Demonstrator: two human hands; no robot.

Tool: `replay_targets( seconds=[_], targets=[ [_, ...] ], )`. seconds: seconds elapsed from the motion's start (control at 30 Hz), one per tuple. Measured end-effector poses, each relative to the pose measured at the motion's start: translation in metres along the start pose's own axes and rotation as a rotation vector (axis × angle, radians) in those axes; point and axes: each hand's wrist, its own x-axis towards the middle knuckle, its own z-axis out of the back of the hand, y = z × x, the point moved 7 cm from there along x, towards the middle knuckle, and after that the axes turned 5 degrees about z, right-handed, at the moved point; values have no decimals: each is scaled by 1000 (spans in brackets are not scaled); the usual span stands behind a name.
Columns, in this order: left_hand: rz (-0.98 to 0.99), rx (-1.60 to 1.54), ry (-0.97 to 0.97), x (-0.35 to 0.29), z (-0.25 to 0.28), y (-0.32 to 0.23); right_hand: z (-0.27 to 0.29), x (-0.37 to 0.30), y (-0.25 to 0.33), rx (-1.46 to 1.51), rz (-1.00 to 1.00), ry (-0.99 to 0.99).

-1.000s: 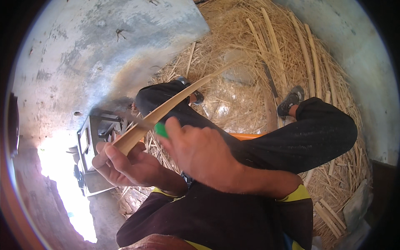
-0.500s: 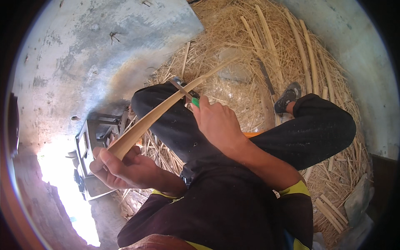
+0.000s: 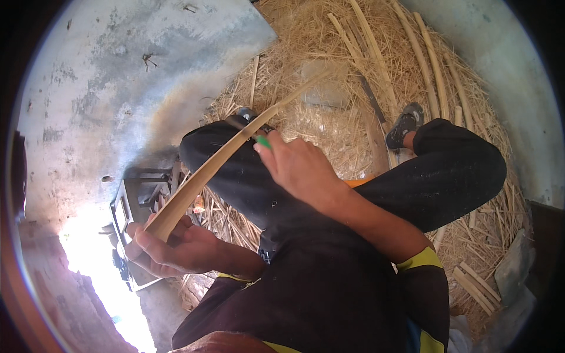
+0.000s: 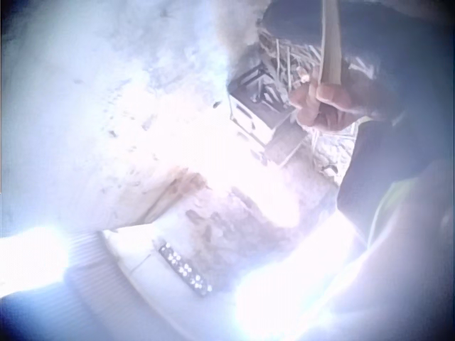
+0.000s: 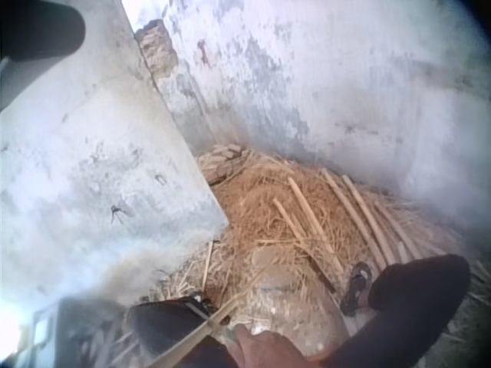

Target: The person sits on a straw-covered floor and uses a green-handled knife to shave a thin strip of wood. They hold the wood in their left hand and repeatedly scrape the blade along its length to remove thin layers, creating wood shavings.

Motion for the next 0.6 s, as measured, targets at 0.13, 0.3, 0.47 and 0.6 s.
replay_targets(
  seconds=[0.13, 0.3, 0.47, 0.6],
  targets=[
    [-26, -49, 18, 6, 3, 6, 10, -2, -26, -29, -89, -13],
    [-252, -40, 177, -1, 6, -1, 49, -19, 60, 302, 159, 33],
    [-256, -7, 180, -3, 0, -11, 22, -23, 45, 147, 109, -21],
    [-181, -11, 98, -5, -3, -9, 37, -29, 65, 124, 186, -36]
  ],
)
